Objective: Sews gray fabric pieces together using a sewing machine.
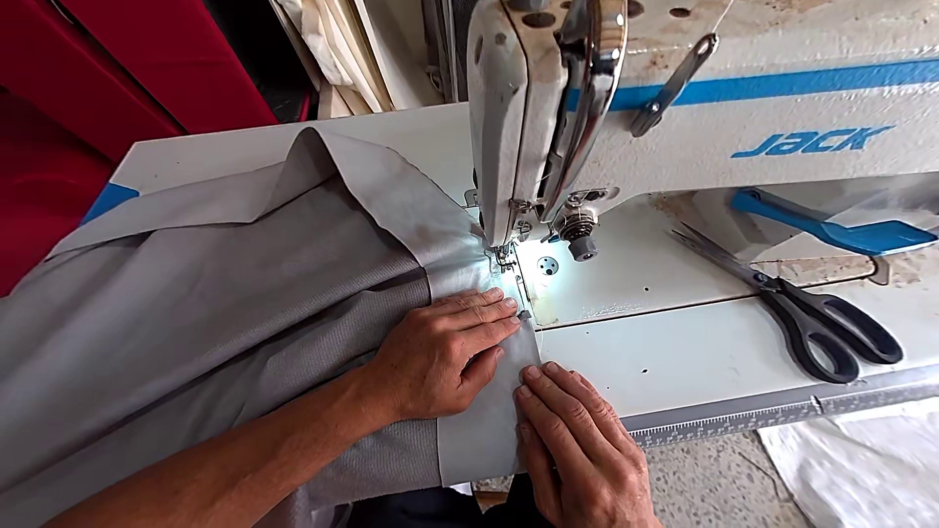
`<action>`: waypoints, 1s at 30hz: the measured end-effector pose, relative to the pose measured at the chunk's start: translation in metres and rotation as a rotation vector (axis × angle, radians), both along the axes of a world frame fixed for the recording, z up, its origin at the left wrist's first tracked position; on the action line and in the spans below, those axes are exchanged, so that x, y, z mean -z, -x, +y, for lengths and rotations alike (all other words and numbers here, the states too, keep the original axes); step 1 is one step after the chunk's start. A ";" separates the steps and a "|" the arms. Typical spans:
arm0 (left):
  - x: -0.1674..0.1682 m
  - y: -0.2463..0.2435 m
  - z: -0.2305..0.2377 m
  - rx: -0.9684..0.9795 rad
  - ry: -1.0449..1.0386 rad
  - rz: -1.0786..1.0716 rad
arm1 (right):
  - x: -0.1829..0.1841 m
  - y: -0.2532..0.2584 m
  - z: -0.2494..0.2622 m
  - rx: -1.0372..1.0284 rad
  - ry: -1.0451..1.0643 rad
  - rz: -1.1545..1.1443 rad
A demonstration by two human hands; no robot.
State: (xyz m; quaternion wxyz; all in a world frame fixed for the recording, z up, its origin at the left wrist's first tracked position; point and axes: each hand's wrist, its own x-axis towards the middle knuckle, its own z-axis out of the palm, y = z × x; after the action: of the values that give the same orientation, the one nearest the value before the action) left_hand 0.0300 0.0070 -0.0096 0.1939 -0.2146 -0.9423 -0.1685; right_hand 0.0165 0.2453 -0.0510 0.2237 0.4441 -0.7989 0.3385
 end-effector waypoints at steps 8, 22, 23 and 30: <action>-0.001 0.000 0.000 0.001 0.003 -0.014 | 0.002 0.000 0.000 0.002 0.006 0.006; -0.001 0.000 0.000 0.003 0.000 -0.014 | -0.001 -0.001 -0.001 0.010 0.006 -0.014; -0.001 0.000 0.000 0.002 0.001 -0.017 | -0.001 -0.001 -0.001 0.009 0.006 -0.012; 0.000 0.003 -0.001 -0.019 0.012 -0.009 | -0.004 -0.002 -0.002 0.032 -0.017 -0.016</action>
State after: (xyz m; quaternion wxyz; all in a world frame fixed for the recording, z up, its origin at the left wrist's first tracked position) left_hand 0.0268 0.0058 -0.0095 0.1902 -0.2060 -0.9461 -0.1619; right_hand 0.0180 0.2430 -0.0473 0.2189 0.4305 -0.8103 0.3318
